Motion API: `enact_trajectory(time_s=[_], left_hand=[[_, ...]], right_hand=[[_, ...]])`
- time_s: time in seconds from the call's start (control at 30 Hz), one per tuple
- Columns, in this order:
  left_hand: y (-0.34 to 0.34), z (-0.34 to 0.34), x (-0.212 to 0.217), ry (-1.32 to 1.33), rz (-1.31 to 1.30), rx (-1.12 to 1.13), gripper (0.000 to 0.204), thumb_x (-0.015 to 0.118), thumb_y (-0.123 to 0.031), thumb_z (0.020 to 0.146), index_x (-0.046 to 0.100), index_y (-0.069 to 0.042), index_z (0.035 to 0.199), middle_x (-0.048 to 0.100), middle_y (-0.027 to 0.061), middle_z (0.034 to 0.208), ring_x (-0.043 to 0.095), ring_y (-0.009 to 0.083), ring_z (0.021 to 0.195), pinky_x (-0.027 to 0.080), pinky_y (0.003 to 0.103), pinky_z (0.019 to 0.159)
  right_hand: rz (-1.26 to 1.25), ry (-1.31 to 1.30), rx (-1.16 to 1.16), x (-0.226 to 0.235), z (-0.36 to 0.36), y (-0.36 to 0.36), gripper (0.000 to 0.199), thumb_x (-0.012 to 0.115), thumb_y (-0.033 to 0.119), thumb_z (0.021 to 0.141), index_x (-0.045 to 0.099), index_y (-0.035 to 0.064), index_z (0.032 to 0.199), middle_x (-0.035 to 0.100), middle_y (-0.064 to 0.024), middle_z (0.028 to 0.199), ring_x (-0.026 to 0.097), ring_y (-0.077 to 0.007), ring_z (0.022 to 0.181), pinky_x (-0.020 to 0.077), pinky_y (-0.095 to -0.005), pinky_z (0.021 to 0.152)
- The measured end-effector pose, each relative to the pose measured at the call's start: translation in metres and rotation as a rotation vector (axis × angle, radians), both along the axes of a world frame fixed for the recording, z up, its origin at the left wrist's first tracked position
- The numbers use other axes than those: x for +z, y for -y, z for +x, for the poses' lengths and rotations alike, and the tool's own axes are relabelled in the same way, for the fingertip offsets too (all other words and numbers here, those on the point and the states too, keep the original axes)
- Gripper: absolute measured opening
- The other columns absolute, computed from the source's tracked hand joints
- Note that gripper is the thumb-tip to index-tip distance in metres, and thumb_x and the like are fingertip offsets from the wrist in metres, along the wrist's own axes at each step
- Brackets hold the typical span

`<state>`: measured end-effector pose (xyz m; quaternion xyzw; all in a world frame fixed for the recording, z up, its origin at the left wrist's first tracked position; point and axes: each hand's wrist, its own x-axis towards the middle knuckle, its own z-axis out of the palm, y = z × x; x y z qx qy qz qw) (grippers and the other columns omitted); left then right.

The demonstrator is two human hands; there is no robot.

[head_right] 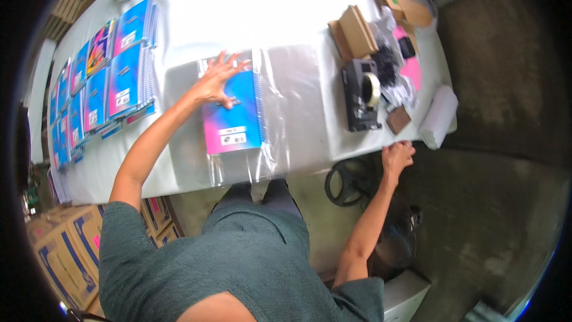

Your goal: The person organizes spiral-bound notebooks into stacks by hand, then places a stack into a clear plastic bag and seals it with tape.

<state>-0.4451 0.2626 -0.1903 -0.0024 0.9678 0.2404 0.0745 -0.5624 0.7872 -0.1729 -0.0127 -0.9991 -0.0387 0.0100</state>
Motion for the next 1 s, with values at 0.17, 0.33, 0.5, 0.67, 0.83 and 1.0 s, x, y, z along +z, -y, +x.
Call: enact_trajectory(time_s=[0.17, 0.33, 0.5, 0.67, 0.83, 1.0], left_hand=[[-0.003, -0.001, -0.004, 0.028, 0.027, 0.061, 0.136, 0.088, -0.023, 0.029, 0.024, -0.034, 0.149, 0.016, 0.0098, 0.158, 0.0, 0.0421, 0.144, 0.009, 0.071, 0.108], [-0.009, -0.002, 0.0, 0.0, 0.002, 0.086, 0.135, 0.088, -0.022, 0.031, 0.023, -0.034, 0.149, 0.016, 0.011, 0.157, 0.001, 0.0418, 0.144, 0.012, 0.071, 0.108], [-0.008, 0.0, 0.002, 0.036, -0.011, 0.078, 0.131, 0.088, -0.02, 0.038, 0.021, -0.033, 0.149, 0.016, 0.0091, 0.157, 0.004, 0.04, 0.144, 0.016, 0.068, 0.11], [-0.009, -0.003, 0.013, 0.096, -0.05, 0.055, 0.133, 0.09, -0.023, 0.038, 0.019, -0.031, 0.15, 0.015, 0.0094, 0.157, 0.006, 0.0399, 0.144, 0.017, 0.067, 0.11], [0.003, 0.035, 0.005, -0.203, -0.047, 0.285, 0.116, 0.081, -0.046, 0.058, 0.017, -0.019, 0.151, 0.016, 0.016, 0.156, 0.005, 0.0406, 0.144, 0.015, 0.066, 0.109], [0.0, 0.098, -0.048, 0.032, 0.106, 0.659, 0.078, 0.043, -0.065, 0.089, 0.047, -0.001, 0.134, 0.014, 0.0264, 0.153, 0.002, 0.0408, 0.144, 0.009, 0.063, 0.11]], right_hand=[[-0.539, 0.586, 0.766, 0.052, 0.013, 0.201, 0.043, 0.079, 0.043, 0.07, 0.069, 0.0019, 0.073, 0.061, -0.0159, 0.086, 0.057, -0.0298, 0.08, 0.0423, -0.0414, 0.07], [-0.485, 0.912, 0.894, 0.021, 0.047, 0.354, 0.042, 0.082, 0.037, 0.068, 0.065, -0.0017, 0.072, 0.057, -0.0108, 0.066, 0.056, -0.0214, 0.066, 0.0436, -0.0361, 0.063], [-0.172, 0.593, 0.941, 0.006, 0.064, 0.376, 0.034, 0.083, 0.031, 0.061, 0.07, 0.0037, 0.076, 0.067, -0.0148, 0.071, 0.066, -0.0294, 0.072, 0.0458, -0.0407, 0.07], [0.138, 0.484, 0.908, 0.014, 0.064, 0.378, 0.051, 0.08, 0.054, 0.062, 0.071, 0.0052, 0.074, 0.069, -0.0123, 0.074, 0.067, -0.0334, 0.081, 0.0444, -0.049, 0.075], [-0.058, 0.449, 0.731, 0.003, 0.067, 0.337, 0.073, 0.075, 0.066, 0.061, 0.064, 0.0051, 0.1, 0.065, -0.0181, 0.098, 0.063, -0.0338, 0.097, 0.045, -0.0543, 0.079], [-0.828, 0.834, 0.628, -0.043, 0.046, 0.314, 0.094, 0.077, 0.06, 0.066, 0.044, 0.0046, 0.134, 0.057, -0.0232, 0.112, 0.046, -0.04, 0.118, 0.0402, -0.051, 0.095]])
